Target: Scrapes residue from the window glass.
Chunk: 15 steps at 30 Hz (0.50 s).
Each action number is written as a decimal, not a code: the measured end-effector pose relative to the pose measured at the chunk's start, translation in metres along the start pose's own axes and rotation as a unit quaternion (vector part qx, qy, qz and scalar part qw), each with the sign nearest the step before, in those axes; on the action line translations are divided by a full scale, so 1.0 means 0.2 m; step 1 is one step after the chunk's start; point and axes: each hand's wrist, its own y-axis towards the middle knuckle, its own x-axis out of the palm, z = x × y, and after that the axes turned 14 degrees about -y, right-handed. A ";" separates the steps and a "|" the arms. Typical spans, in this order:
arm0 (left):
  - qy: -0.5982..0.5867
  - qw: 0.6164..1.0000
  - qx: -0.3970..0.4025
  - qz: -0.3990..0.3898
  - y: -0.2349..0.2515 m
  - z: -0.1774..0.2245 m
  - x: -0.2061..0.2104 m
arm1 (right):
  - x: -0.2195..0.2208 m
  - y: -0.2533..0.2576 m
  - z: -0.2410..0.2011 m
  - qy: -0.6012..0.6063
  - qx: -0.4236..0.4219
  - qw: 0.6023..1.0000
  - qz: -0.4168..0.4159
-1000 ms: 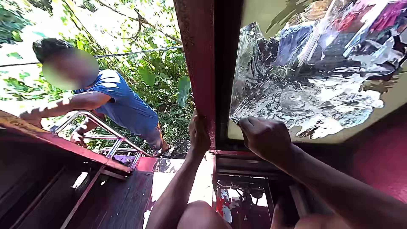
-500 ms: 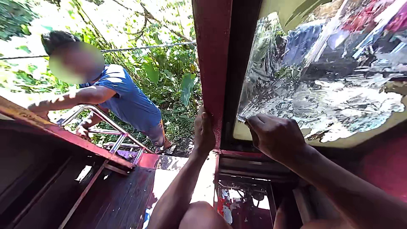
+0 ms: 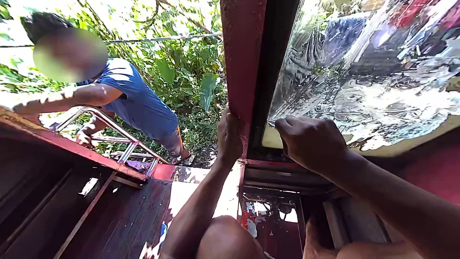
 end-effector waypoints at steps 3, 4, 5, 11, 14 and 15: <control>-0.038 0.999 0.015 0.026 0.04 -0.01 0.03 | -0.03 0.03 0.01 0.003 -0.010 0.999 -0.031; -0.041 0.999 0.012 0.024 0.05 -0.01 0.03 | -0.04 0.03 0.01 0.000 -0.013 0.999 -0.036; -0.039 0.999 0.011 0.021 0.05 -0.01 0.03 | -0.05 0.04 0.01 -0.006 -0.016 0.999 -0.043; -0.019 0.999 0.005 0.033 0.06 -0.01 0.04 | -0.10 0.08 0.02 -0.027 -0.037 0.995 -0.090; -0.020 0.999 0.002 0.025 0.05 0.00 0.03 | -0.12 0.08 0.04 -0.030 -0.056 0.993 -0.100; -0.006 1.000 0.005 0.019 0.04 0.00 0.03 | -0.11 0.06 0.05 -0.029 -0.064 0.994 -0.087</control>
